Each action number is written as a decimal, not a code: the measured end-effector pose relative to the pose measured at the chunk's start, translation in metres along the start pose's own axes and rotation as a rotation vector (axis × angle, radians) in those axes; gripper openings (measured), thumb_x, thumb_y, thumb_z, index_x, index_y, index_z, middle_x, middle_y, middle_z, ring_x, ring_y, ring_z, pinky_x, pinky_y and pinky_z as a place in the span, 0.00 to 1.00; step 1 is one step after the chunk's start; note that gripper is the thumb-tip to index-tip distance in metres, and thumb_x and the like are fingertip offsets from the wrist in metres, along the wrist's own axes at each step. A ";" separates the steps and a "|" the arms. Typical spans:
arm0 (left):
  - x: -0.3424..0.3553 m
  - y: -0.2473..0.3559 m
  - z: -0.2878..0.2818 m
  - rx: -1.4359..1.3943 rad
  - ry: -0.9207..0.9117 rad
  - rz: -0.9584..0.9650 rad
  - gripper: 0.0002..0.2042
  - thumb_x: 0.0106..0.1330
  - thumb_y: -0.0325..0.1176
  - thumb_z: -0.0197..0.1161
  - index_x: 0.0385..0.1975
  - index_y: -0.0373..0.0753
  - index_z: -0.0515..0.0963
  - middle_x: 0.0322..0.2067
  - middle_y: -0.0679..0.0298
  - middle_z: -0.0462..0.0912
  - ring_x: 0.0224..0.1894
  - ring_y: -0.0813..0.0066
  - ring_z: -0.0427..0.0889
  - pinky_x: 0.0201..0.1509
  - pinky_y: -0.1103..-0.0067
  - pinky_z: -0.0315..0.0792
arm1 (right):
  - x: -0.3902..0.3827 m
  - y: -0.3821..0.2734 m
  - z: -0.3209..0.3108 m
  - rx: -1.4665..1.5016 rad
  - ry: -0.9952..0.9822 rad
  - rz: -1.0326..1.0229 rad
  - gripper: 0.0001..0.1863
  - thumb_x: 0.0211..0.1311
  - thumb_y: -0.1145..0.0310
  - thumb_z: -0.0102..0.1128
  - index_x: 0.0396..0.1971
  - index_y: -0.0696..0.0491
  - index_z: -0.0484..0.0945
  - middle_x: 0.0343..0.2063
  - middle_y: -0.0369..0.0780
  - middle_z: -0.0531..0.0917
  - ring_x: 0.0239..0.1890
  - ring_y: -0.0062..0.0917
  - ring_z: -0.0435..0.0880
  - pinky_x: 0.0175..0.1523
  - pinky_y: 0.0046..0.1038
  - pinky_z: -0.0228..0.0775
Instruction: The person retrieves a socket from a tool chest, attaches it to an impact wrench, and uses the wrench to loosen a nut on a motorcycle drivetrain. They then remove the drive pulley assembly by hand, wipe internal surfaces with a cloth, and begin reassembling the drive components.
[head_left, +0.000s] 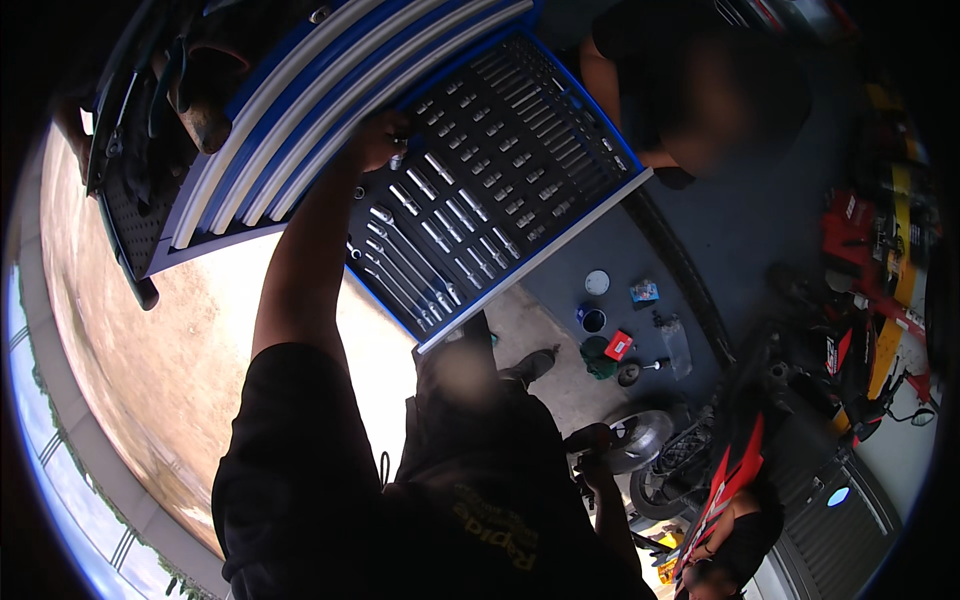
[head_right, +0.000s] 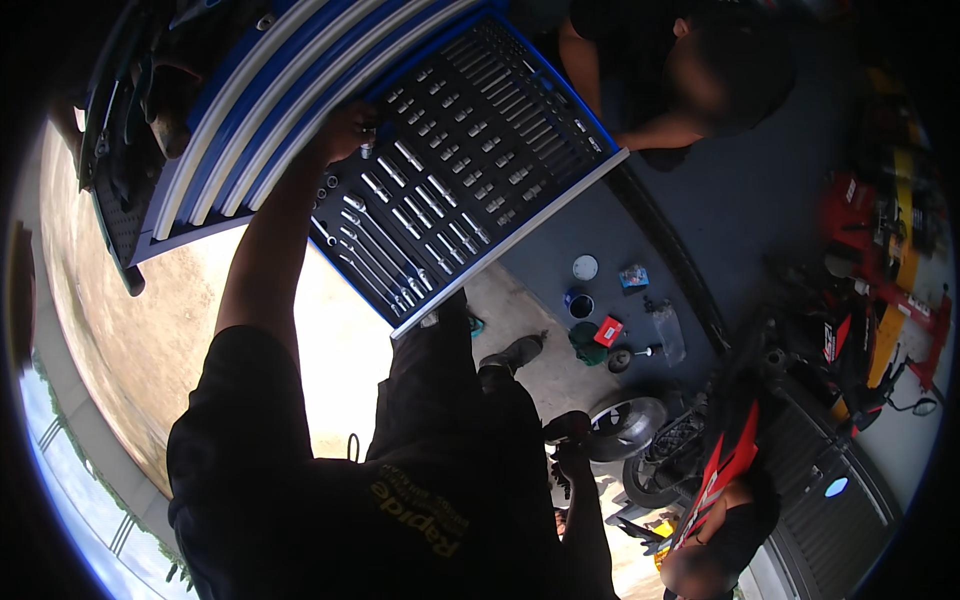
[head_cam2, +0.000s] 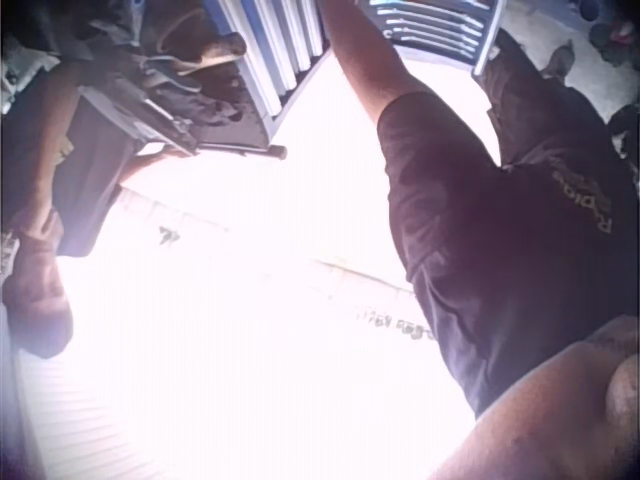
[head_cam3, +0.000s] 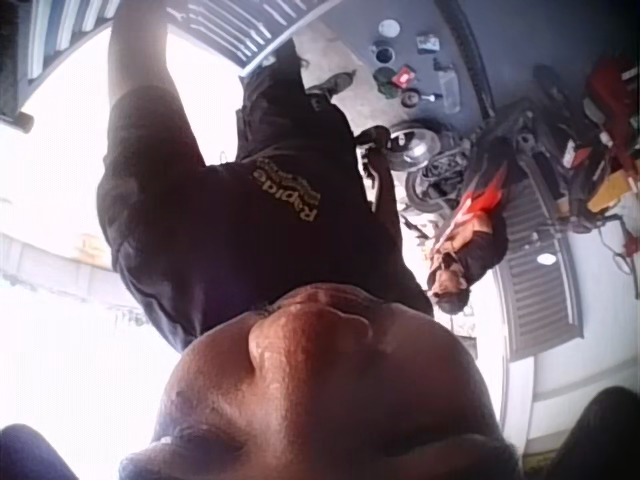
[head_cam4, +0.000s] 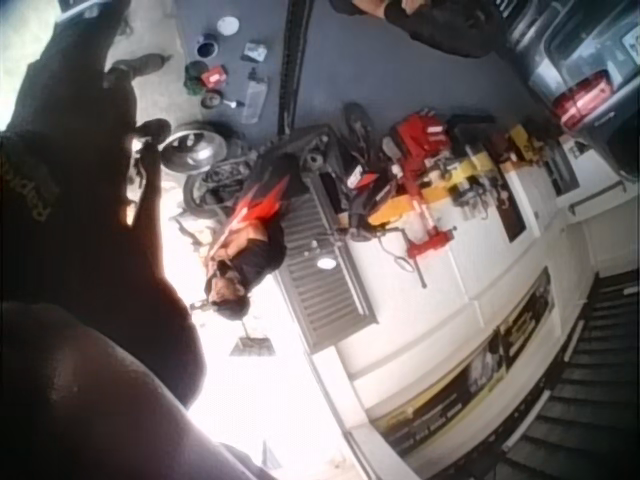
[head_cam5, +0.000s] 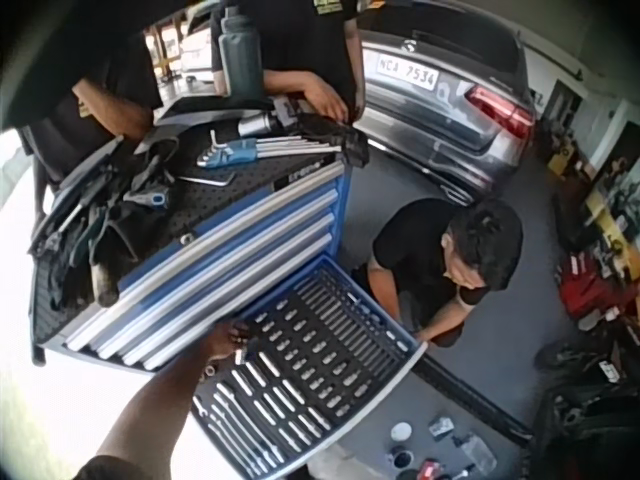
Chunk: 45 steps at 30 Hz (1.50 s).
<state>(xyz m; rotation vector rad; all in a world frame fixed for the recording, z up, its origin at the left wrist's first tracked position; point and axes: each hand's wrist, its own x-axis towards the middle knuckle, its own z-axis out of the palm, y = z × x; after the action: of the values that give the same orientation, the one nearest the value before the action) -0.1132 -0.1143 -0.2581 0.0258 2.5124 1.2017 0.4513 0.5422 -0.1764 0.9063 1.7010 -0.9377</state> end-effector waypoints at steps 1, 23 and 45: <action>-0.004 0.004 -0.001 -0.001 -0.003 0.001 0.20 0.64 0.31 0.65 0.55 0.39 0.73 0.43 0.58 0.81 0.46 0.65 0.81 0.52 0.69 0.76 | -0.005 -0.022 0.000 0.002 0.001 0.002 0.07 0.65 0.69 0.54 0.29 0.56 0.76 0.17 0.38 0.79 0.18 0.26 0.81 0.20 0.31 0.73; -0.104 0.194 0.249 0.843 -0.301 0.117 0.15 0.58 0.37 0.70 0.40 0.41 0.74 0.40 0.56 0.84 0.43 0.49 0.84 0.42 0.58 0.77 | -0.048 -0.014 0.029 0.161 0.276 0.041 0.22 0.60 0.58 0.56 0.55 0.43 0.79 0.37 0.48 0.86 0.35 0.36 0.87 0.42 0.36 0.81; -0.315 0.488 0.673 0.355 -0.973 -0.028 0.08 0.59 0.30 0.67 0.34 0.36 0.77 0.24 0.64 0.79 0.25 0.77 0.80 0.29 0.78 0.73 | -0.119 0.400 0.268 1.490 -0.113 0.796 0.14 0.56 0.70 0.62 0.41 0.60 0.79 0.21 0.44 0.81 0.20 0.31 0.82 0.22 0.35 0.70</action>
<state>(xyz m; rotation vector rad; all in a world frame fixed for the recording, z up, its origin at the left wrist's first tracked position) 0.3334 0.6505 -0.1798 0.5246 1.7857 0.4971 0.9396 0.4577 -0.2010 2.1531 0.1475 -1.5409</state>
